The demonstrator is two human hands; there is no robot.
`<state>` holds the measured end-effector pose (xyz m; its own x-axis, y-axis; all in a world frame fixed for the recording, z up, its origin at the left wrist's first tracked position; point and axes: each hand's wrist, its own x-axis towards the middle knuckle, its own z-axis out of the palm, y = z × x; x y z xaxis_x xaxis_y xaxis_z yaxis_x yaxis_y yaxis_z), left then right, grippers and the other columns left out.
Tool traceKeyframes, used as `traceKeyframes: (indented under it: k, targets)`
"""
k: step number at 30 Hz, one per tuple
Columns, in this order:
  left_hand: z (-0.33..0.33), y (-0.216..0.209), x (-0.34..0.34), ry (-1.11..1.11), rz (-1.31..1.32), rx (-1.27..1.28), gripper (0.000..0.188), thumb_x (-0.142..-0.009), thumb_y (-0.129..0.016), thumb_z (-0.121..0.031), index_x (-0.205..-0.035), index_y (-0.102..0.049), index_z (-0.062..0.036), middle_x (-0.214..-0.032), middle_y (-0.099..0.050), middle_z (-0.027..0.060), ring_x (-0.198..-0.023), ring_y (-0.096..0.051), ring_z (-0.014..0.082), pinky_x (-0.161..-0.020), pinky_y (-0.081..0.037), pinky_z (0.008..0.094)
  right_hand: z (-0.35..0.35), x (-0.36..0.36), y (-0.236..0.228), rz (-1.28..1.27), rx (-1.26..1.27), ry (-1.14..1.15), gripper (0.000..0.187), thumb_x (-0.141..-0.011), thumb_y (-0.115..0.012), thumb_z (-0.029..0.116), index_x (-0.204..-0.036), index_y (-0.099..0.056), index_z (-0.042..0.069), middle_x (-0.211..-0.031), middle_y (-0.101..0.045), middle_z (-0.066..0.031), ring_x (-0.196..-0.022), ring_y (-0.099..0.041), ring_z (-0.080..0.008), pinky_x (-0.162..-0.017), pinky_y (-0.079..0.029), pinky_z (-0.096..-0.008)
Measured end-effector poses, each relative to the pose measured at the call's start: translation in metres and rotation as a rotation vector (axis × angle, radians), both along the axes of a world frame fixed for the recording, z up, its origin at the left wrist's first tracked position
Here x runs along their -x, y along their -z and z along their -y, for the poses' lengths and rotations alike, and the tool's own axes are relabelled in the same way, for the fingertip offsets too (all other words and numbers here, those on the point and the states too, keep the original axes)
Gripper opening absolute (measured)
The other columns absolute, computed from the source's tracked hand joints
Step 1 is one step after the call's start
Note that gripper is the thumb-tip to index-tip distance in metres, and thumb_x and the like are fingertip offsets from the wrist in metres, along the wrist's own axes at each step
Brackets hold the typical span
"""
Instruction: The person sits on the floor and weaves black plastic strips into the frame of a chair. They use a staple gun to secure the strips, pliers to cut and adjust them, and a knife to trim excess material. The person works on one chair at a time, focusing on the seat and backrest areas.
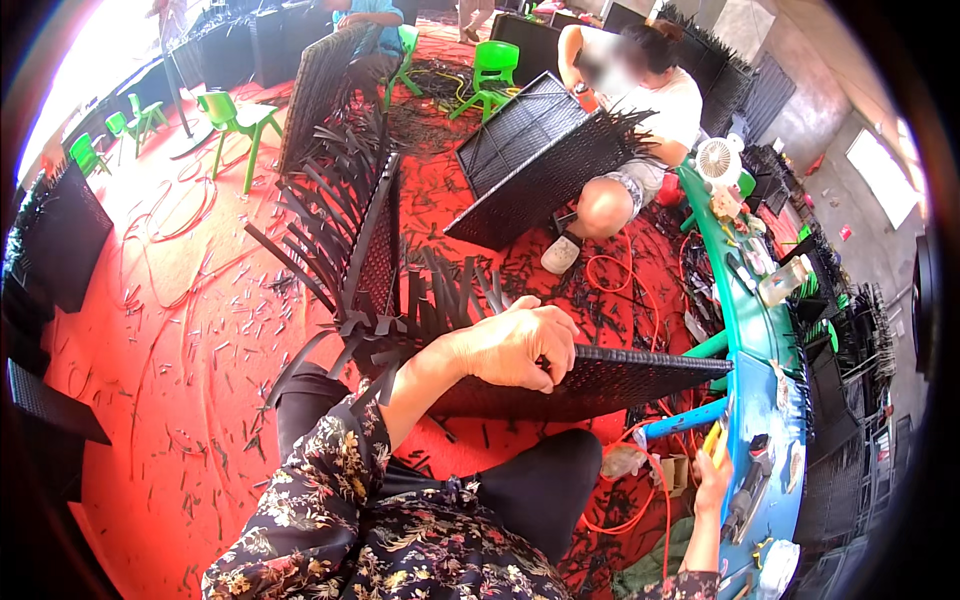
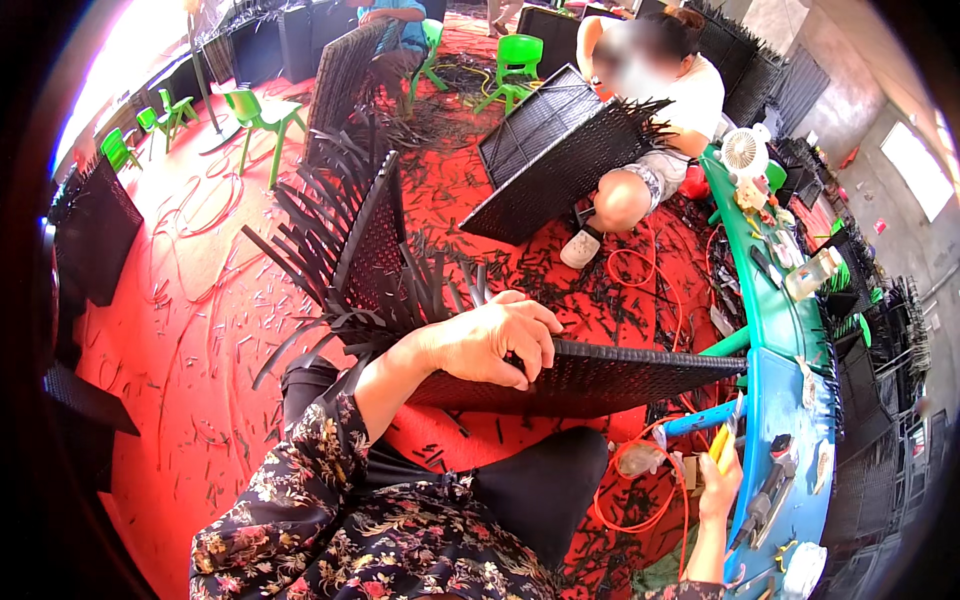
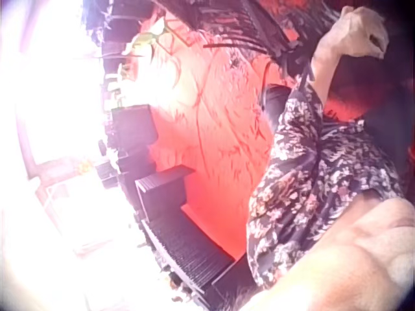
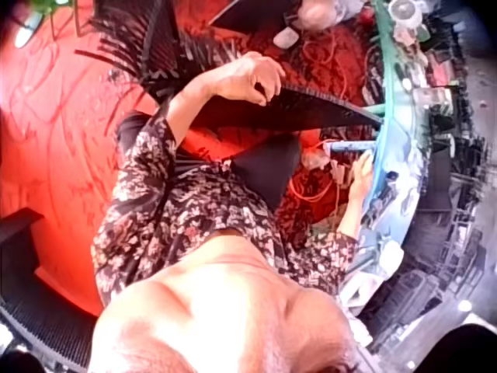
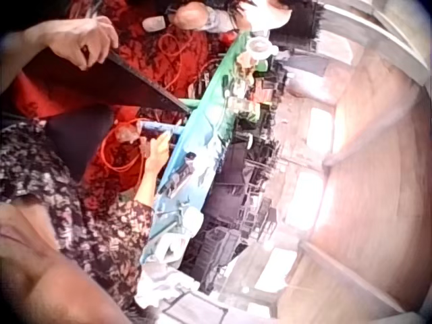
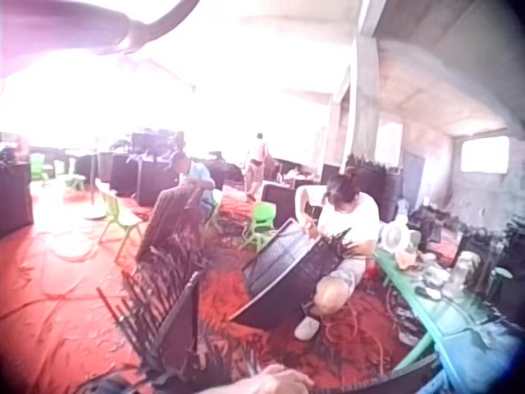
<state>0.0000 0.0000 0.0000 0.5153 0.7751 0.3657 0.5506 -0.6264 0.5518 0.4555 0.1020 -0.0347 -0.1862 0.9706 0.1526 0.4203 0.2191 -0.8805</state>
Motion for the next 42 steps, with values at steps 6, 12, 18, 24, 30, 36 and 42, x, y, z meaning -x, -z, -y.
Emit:
traceKeyframes:
  k: [6, 12, 18, 24, 30, 36, 42]
  targets:
    - [0.011, -0.006, -0.014, -0.13, 0.085, -0.133, 0.049, -0.058, -0.076, -0.018, -0.103, -0.061, -0.0065, -0.105, -0.061, 0.0067, -0.114, -0.049, 0.0287, -0.098, -0.034, 0.0438, 0.002, -0.207, 0.048, 0.296, -0.098, 0.629, 0.035, -0.08, -0.067, 0.033, -0.094, -0.058, 0.003, -0.071, -0.054, -0.002, -0.063, -0.053, -0.0122, -0.057, -0.043, -0.0286]
    - [0.003, -0.002, -0.008, -0.203, 0.256, -0.159, 0.048, -0.065, -0.073, -0.021, -0.107, -0.059, -0.0016, -0.109, -0.059, 0.0139, -0.111, -0.052, 0.032, -0.096, -0.037, 0.0423, 0.039, -0.224, -0.046, 1.271, -0.096, 1.252, 0.06, -0.079, -0.067, 0.038, -0.118, -0.053, -0.005, -0.113, -0.058, -0.0234, -0.105, -0.055, -0.0377, -0.088, -0.044, -0.0419]
    - [0.001, 0.0, -0.004, -0.201, 0.456, -0.202, 0.043, -0.073, -0.067, -0.033, -0.102, -0.06, -0.0021, -0.104, -0.061, 0.0145, -0.102, -0.055, 0.0314, -0.093, -0.039, 0.0404, -0.051, -0.208, 0.025, 0.573, -0.348, 0.431, 0.047, -0.08, -0.065, 0.017, -0.121, -0.052, -0.002, -0.12, -0.056, -0.02, -0.107, -0.057, -0.0294, -0.092, -0.044, -0.037]
    - [0.006, 0.0, 0.002, -0.23, 0.491, -0.173, 0.04, -0.074, -0.066, -0.032, -0.101, -0.06, -0.0018, -0.103, -0.062, 0.0137, -0.101, -0.056, 0.0302, -0.091, -0.039, 0.0393, 0.021, 0.154, -0.044, 0.209, -0.622, -0.385, 0.038, -0.072, -0.071, 0.005, -0.107, -0.058, 0.0, -0.101, -0.063, -0.0139, -0.093, -0.062, -0.0258, -0.083, -0.049, -0.0353]
    - [0.003, 0.0, 0.003, -0.198, 0.564, -0.096, 0.048, -0.077, -0.066, -0.037, -0.109, -0.059, -0.0016, -0.109, -0.06, 0.0152, -0.107, -0.054, 0.0293, -0.093, -0.04, 0.0397, 0.029, 0.286, -0.063, 0.223, -0.64, -0.636, 0.037, -0.073, -0.072, 0.016, -0.104, -0.059, 0.001, -0.098, -0.062, -0.0145, -0.09, -0.06, -0.0303, -0.081, -0.048, -0.0372]
    - [-0.002, 0.011, -0.001, -0.281, 0.549, -0.239, 0.049, -0.075, -0.066, -0.038, -0.107, -0.057, -0.0007, -0.107, -0.059, 0.0161, -0.103, -0.055, 0.031, -0.09, -0.042, 0.0402, 0.016, 0.294, -0.049, 0.209, -0.09, -0.777, 0.013, -0.076, -0.064, -0.001, -0.087, -0.059, 0.001, -0.082, -0.061, -0.0005, -0.075, -0.054, -0.0076, -0.069, -0.045, -0.0248]
    - [0.002, 0.008, -0.007, -0.342, 0.536, -0.386, 0.051, -0.077, -0.066, -0.028, -0.117, -0.052, -0.0012, -0.118, -0.052, 0.0173, -0.113, -0.048, 0.0314, -0.095, -0.039, 0.0403, 0.017, 0.285, -0.04, 0.078, -0.089, -0.779, 0.006, -0.078, -0.064, -0.001, -0.082, -0.059, 0.001, -0.078, -0.06, 0.0011, -0.073, -0.053, -0.0065, -0.068, -0.044, -0.0231]
